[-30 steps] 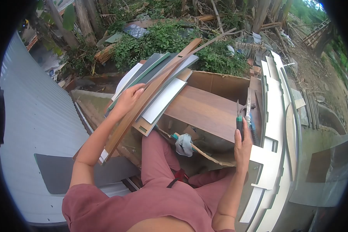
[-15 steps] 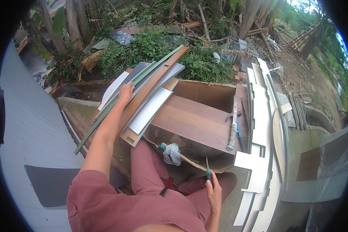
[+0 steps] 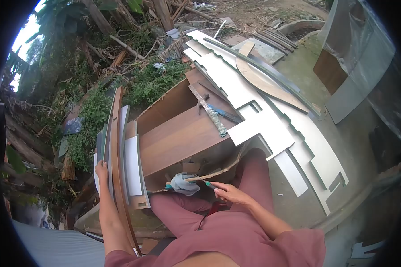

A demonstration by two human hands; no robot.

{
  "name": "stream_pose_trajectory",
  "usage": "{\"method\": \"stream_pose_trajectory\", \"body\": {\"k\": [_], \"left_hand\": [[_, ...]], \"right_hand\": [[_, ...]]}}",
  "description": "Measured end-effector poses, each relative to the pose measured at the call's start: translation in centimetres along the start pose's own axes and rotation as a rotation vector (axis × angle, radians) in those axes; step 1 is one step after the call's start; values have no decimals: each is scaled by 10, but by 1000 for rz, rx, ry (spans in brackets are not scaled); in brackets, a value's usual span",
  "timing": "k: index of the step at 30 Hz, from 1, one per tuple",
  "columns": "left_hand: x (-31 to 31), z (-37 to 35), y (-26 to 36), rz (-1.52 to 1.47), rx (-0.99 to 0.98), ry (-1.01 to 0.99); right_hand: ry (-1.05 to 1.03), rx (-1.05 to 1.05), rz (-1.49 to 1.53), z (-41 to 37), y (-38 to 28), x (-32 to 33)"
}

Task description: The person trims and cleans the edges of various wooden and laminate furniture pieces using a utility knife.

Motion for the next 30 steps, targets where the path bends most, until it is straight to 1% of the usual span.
{"method": "stream_pose_trajectory", "body": {"k": [1,2,4,5,7,9,10,11,14,15,17,18,19,21,23,25,27,29,30], "left_hand": [[6,-5,6,122,49,35],[9,-9,17,125,30,35],[16,-15,43,38,-58,134],[15,-18,59,38,-78,132],[19,-34,108,-142,-309,151],[21,-57,169,-171,-413,67],[26,-77,203,-283,-464,7],[29,-99,238,-395,-516,-59],[30,-167,337,-430,-699,-166],[32,-195,370,-452,-756,-201],[32,-247,431,-516,-902,-308],[29,-273,460,-543,-983,-346],[26,-301,487,-572,-1061,-384],[22,-357,538,-567,-1209,-395],[14,-409,588,-597,-1343,-398],[-2,-459,632,-545,-1424,-365],[-9,-503,668,-479,-1453,-373],[-20,-534,693,-435,-1528,-306],[-26,-547,698,-458,-1559,-215]], "right_hand": [[-17,-8,92,-1,7,0],[-3,-1,103,-2,16,5],[-143,-87,354,-3,39,7],[-128,-78,364,-3,48,9],[-63,-114,621,-6,62,9],[-63,-116,682,-4,74,12],[-71,-124,732,-5,78,14],[-58,-112,746,-5,79,15],[-126,-85,721,-1,75,17],[-113,-74,732,-2,75,17],[-184,-76,628,-6,76,18],[-215,-52,628,-8,77,18],[-201,-52,635,-10,78,19],[-270,-27,612,-12,79,20],[-254,-21,621,-14,82,21],[-227,-27,612,-18,80,25],[-207,-27,596,-22,79,26],[-201,-20,624,-23,83,27],[-200,-16,638,-26,77,28]]}}
Point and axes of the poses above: each hand's wrist, its own z-axis towards the middle knuckle, its own x-axis out of the back of the hand, y = z × x, the point moved 3 cm from there along z, towards the middle knuckle, and after that the axes turned 13 degrees about x, right-handed, at the moved point
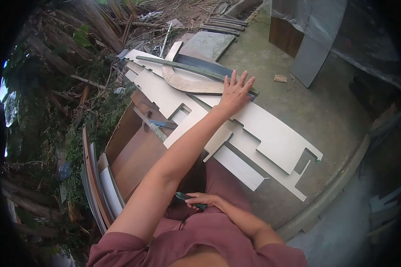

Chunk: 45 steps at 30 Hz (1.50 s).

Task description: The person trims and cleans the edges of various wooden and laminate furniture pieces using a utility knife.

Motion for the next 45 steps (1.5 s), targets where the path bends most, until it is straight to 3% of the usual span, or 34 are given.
{"method": "stream_pose_trajectory", "body": {"k": [2,4,5,7,10,13,14,15,17,18,21,25,28,30,33,37,40,42,45], "left_hand": [[-3,9,7,68,-12,78],[1,17,11,124,-26,-334],[10,17,6,136,-7,-330],[50,13,4,-70,-127,116],[140,5,-19,-244,-152,388],[257,-23,-67,-283,-201,841],[292,-40,-90,-475,-144,939],[335,-59,-104,-517,-223,1121],[414,-118,-120,-280,-52,1380],[444,-150,-120,-348,27,1514],[515,-249,-114,-303,84,1687],[581,-372,-109,-258,108,1534],[611,-426,-103,-453,206,1511],[607,-439,-96,-421,283,1629],[600,-460,-93,-560,330,1665],[592,-481,-84,-528,339,1787],[583,-487,-71,-404,399,1846],[579,-484,-62,-343,389,1877],[573,-473,-54,-330,409,1936]], "right_hand": [[11,16,16,-2,-1,0],[-8,14,27,-3,-3,0],[-18,20,42,-1,-2,3],[-41,22,62,1,0,4],[-30,2,68,1,0,2],[-49,20,86,0,-4,-1],[-55,21,62,0,-5,-2],[-52,38,51,-1,-8,-4],[-18,37,31,1,-4,-2],[5,27,38,1,-2,-3],[37,1,45,2,-4,-8],[95,4,33,6,-5,-21],[181,28,-32,10,-18,-39],[279,87,-62,21,-27,-52],[220,101,-483,60,-66,-90],[-146,364,-1034,117,-141,-238],[-496,829,-1400,128,-170,-365],[-705,741,-1299,124,-171,-427],[-808,836,-1357,118,-153,-481]]}}
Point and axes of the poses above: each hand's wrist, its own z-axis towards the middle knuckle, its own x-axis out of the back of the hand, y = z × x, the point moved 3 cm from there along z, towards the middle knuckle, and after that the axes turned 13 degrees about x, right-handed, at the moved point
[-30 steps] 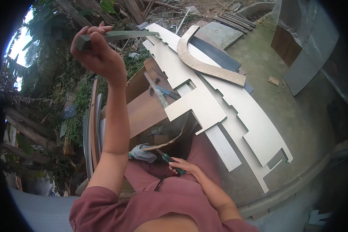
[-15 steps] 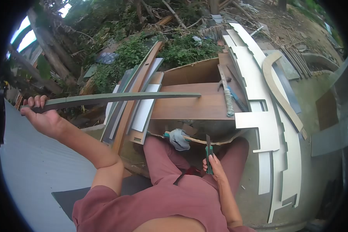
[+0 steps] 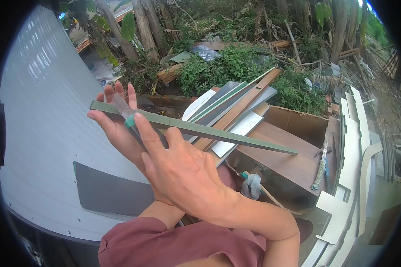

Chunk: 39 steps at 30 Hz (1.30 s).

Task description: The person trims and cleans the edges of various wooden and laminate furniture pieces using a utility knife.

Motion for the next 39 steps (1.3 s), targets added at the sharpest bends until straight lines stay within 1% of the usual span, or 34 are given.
{"method": "stream_pose_trajectory", "body": {"k": [2,5,6,8,10,11,12,14,16,18,21,22,24,25,27,28,30,33,35,36,37,38,39], "left_hand": [[5,4,2,19,30,-34],[8,8,-3,9,12,-31],[11,9,-6,14,64,-38],[15,13,-8,41,-37,-130],[24,21,-11,38,-51,-193],[28,24,-11,-33,-36,-215],[31,23,-11,-13,-47,-162],[37,26,-10,-66,-7,-212],[40,27,-9,-95,32,-228],[43,27,-10,-124,78,-246],[46,31,-12,-47,14,-176],[47,33,-13,-56,28,-189],[51,35,-11,-47,4,-176],[49,34,-9,-22,-14,-154],[48,34,-7,-20,-15,-165],[47,34,-7,-10,-16,-166],[46,35,-5,-4,-15,-180],[57,46,-5,35,-14,-148],[62,50,-7,-114,101,-297],[63,51,-5,-108,88,-289],[64,54,-5,-105,136,-244],[65,59,-4,-102,178,-199],[61,56,-2,-141,207,-214]], "right_hand": [[31,89,-16,9,-7,-12],[-8,40,-5,-3,2,-16],[1,-13,-8,-12,10,-15],[-41,-85,-44,-34,28,-12],[-52,-187,-12,-57,46,-6],[-86,-275,-23,-70,56,-3],[-121,-358,-30,-83,66,-2],[-36,-397,-50,-114,91,-1],[-24,-528,-79,-145,118,-1],[31,-602,-96,-175,147,0],[42,-709,-152,-218,195,4],[-25,-823,-186,-227,208,9],[-13,-945,-167,-256,244,12],[1,-948,-170,-270,261,13],[56,-1038,-200,-298,296,14],[66,-1036,-201,-312,315,12],[69,-1147,-278,-331,341,13],[60,-1132,-278,-333,354,12],[46,-1116,-293,-331,354,8],[87,-1138,-261,-332,353,6],[125,-1154,-227,-332,353,2],[112,-1131,-223,-329,352,-3],[247,-1070,-196,-328,351,-9]]}}
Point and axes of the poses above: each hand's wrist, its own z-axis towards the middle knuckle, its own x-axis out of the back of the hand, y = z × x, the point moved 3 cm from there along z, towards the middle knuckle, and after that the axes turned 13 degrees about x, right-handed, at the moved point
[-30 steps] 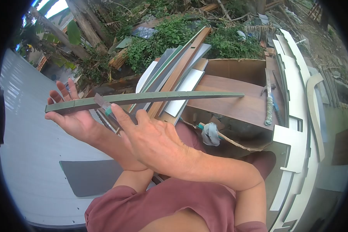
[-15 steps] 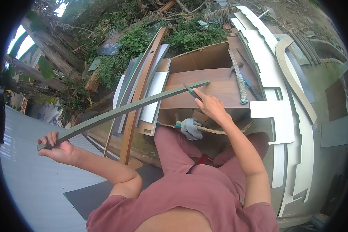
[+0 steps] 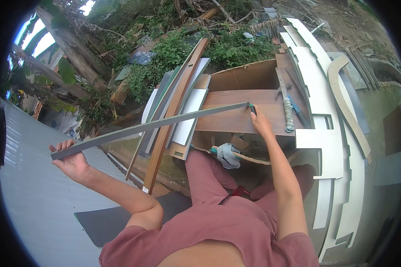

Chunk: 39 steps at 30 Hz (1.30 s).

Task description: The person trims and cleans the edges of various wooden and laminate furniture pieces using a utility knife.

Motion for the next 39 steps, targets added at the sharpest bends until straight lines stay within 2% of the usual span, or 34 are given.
{"method": "stream_pose_trajectory", "body": {"k": [1,3,4,6,10,13,15,17,19,21,23,26,27,29,31,33,37,39], "left_hand": [[-1,1,2,-59,46,-55],[-12,-6,3,17,44,13],[-16,-8,5,-52,99,-14],[-26,-13,9,-93,145,-52],[-32,-18,12,-4,18,73],[-29,-19,13,19,37,-4],[-32,-20,13,-20,5,-70],[-38,-26,13,20,-30,-49],[-51,-35,11,56,-56,-31],[-64,-46,7,69,-132,153],[-62,-44,10,39,-120,39],[-49,-37,17,27,-118,-14],[-46,-34,18,-10,-113,-32],[-40,-31,18,-42,-100,-28],[-34,-28,19,-48,-106,-6],[-30,-26,19,-62,-96,0],[-20,-21,19,-41,-80,4],[-17,-20,20,4,-99,7]], "right_hand": [[93,43,98,-2,-6,-5],[209,170,200,-5,-29,-9],[180,214,220,-6,-49,-11],[267,339,295,-6,-96,-1],[102,469,435,-36,-229,30],[66,752,350,-73,-312,47],[-14,937,427,-94,-355,50],[-114,1054,443,-116,-391,49],[-86,1189,465,-135,-422,48],[-101,1206,454,-146,-439,50],[-119,1208,436,-151,-435,54],[-347,1072,330,-146,-413,55],[-341,1052,320,-141,-400,56],[-376,948,336,-129,-370,49],[-407,749,234,-117,-340,49],[-282,715,218,-102,-296,37],[-274,463,119,-72,-221,30],[-218,427,79,-52,-178,19]]}}
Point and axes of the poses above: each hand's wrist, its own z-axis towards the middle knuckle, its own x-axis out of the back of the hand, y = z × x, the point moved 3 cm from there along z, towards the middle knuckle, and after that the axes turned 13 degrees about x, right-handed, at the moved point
